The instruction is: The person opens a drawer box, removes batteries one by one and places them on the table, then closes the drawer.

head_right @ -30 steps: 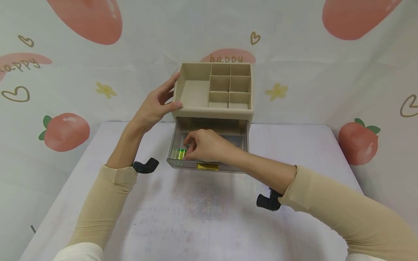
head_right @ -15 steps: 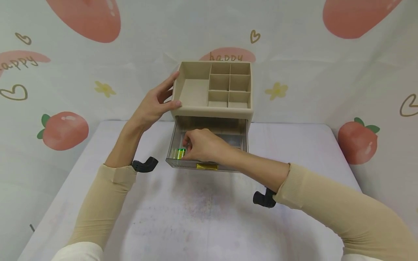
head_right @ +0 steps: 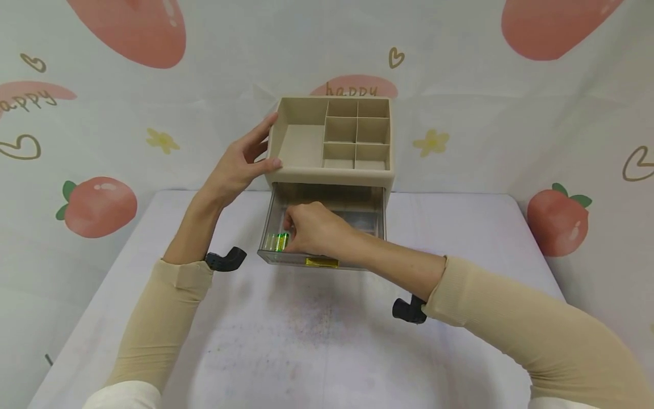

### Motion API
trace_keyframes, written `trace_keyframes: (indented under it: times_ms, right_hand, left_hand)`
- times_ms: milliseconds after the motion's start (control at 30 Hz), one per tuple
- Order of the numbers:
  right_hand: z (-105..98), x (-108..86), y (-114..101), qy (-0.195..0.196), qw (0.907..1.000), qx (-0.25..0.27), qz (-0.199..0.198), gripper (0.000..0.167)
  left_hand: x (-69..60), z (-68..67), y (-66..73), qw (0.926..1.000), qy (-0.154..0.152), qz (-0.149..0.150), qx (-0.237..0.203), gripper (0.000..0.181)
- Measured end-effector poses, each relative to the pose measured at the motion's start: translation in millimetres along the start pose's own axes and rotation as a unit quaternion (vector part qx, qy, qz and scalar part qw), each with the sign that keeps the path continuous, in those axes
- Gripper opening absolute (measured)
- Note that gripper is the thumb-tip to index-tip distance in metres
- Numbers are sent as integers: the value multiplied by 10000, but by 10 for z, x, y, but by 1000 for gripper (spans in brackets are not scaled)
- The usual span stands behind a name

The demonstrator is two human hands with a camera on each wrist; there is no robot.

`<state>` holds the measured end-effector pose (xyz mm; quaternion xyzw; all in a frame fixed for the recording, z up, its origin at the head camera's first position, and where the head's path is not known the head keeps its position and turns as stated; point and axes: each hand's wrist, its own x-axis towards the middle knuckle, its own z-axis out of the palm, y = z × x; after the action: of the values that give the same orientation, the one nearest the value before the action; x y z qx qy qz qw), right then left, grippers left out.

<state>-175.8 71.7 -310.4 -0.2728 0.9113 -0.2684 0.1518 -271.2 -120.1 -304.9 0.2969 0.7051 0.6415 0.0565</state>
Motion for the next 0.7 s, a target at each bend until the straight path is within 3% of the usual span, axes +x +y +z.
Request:
trace_keyframes:
  times_ms: [333,700]
  right_hand:
    - [27,-15,16,284,9995,171,19,27]
    - [14,0,3,217,9998,32,-24,36]
  left_hand:
    - [-11,-9,-15,10000,-13,2,68,79]
    - [0,-9,-6,10000,-49,33,51,80]
